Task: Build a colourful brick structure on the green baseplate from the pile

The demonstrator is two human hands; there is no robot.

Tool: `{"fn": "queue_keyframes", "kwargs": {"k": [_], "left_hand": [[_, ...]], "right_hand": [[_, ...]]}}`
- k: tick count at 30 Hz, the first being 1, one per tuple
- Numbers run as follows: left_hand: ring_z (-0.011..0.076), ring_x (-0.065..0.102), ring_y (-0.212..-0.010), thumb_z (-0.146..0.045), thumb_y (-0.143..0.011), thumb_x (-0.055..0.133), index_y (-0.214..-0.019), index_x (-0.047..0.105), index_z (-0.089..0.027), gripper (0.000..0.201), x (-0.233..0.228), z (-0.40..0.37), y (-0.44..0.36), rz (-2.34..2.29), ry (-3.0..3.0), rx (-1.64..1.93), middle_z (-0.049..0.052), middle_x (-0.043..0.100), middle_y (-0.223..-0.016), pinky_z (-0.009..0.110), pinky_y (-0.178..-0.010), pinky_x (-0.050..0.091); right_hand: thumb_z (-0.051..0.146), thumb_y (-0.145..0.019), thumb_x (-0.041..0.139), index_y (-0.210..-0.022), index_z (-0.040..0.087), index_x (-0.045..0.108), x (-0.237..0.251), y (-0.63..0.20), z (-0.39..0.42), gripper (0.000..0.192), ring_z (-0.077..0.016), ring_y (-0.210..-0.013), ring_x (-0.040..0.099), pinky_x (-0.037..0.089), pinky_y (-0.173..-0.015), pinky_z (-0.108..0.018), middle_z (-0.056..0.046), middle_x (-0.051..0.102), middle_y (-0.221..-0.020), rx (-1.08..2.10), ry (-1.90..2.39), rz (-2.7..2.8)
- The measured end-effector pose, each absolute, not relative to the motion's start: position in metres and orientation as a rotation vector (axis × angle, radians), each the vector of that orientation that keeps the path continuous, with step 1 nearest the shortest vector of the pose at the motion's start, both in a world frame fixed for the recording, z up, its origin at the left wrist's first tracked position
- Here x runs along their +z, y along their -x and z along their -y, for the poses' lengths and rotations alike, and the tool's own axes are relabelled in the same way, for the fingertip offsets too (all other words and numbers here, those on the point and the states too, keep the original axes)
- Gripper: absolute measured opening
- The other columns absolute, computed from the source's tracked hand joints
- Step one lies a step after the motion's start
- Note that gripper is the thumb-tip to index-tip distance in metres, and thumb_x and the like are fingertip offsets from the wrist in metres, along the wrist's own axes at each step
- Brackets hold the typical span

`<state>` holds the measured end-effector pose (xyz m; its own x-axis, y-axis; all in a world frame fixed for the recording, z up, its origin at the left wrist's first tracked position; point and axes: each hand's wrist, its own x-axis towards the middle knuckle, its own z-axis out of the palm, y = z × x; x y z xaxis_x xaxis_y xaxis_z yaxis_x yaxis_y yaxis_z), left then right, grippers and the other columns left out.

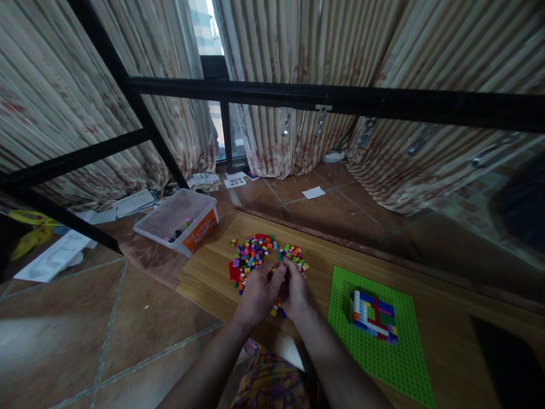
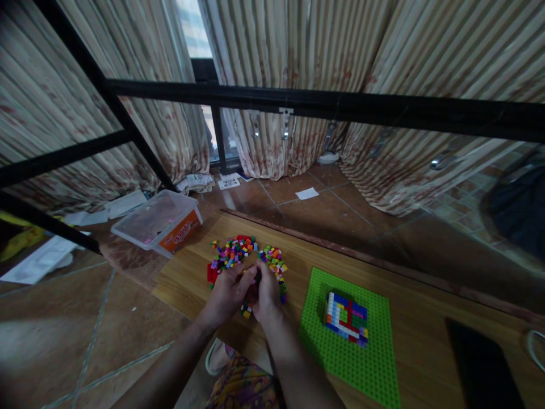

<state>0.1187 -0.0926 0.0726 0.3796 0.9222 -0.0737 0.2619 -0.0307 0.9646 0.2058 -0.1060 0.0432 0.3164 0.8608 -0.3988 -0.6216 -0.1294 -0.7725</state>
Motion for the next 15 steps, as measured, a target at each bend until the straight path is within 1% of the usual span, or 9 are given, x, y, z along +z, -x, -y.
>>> {"fn": "queue_keyframes", "kwargs": {"k": [3,6,8,11,13,15], "left_hand": [[0.012,0.055,-0.061,-0.046,-0.086,0.05,-0.077,0.063,-0.017,0.032,0.076,0.088,-0.115,-1.129,-1.648,0.725,0.001,0.062,-0.068,0.021,-0.055,0.037],[0.0127,0.055,-0.06,-0.046,-0.086,0.049,-0.072,0.061,-0.018,0.033,0.076,0.087,-0.113,-1.129,-1.61,0.708,0.001,0.061,-0.066,0.022,-0.055,0.039],[0.0129,0.054,-0.057,-0.046,-0.086,0.048,-0.074,0.059,-0.019,0.032,0.074,0.088,-0.111,-1.115,-1.538,0.696,0.001,0.059,-0.062,0.022,-0.053,0.039],[0.0127,0.051,-0.048,-0.049,-0.088,0.044,-0.08,0.056,-0.02,0.032,0.072,0.09,-0.108,-1.093,-1.406,0.659,-0.001,0.056,-0.057,0.023,-0.046,0.039],[0.0123,0.05,-0.044,-0.049,-0.088,0.043,-0.08,0.053,-0.02,0.032,0.072,0.091,-0.105,-1.11,-1.359,0.654,-0.002,0.055,-0.056,0.023,-0.044,0.038],[0.0117,0.05,-0.044,-0.048,-0.087,0.046,-0.08,0.051,-0.02,0.03,0.072,0.092,-0.102,-1.135,-1.37,0.675,-0.003,0.054,-0.056,0.022,-0.044,0.038]], "right_hand": [[0.055,-0.07,0.066,-0.06,0.022,0.054,0.048,-0.204,0.105,0.036,-0.0136,-0.046,0.055,0.038,-0.039,-0.022,0.003,0.058,-0.049,1.398,1.058,0.169],[0.053,-0.069,0.07,-0.059,0.021,0.053,0.048,-0.203,0.108,0.037,-0.011,-0.042,0.05,0.035,-0.038,-0.02,0.004,0.055,-0.047,1.443,1.017,0.098],[0.052,-0.071,0.069,-0.059,0.02,0.055,0.046,-0.203,0.11,0.037,-0.0096,-0.04,0.047,0.033,-0.037,-0.02,0.005,0.053,-0.046,1.452,1.015,0.108],[0.056,-0.074,0.065,-0.067,0.019,0.061,0.045,-0.205,0.115,0.038,-0.0088,-0.039,0.044,0.032,-0.037,-0.02,0.005,0.052,-0.048,1.485,1.006,0.184],[0.058,-0.074,0.065,-0.072,0.019,0.063,0.046,-0.206,0.12,0.038,-0.0076,-0.039,0.04,0.028,-0.036,-0.019,0.006,0.051,-0.049,1.461,1.029,0.236],[0.055,-0.072,0.07,-0.073,0.02,0.062,0.048,-0.206,0.126,0.036,-0.0062,-0.039,0.037,0.021,-0.035,-0.018,0.007,0.05,-0.051,1.408,1.077,0.298]]}}
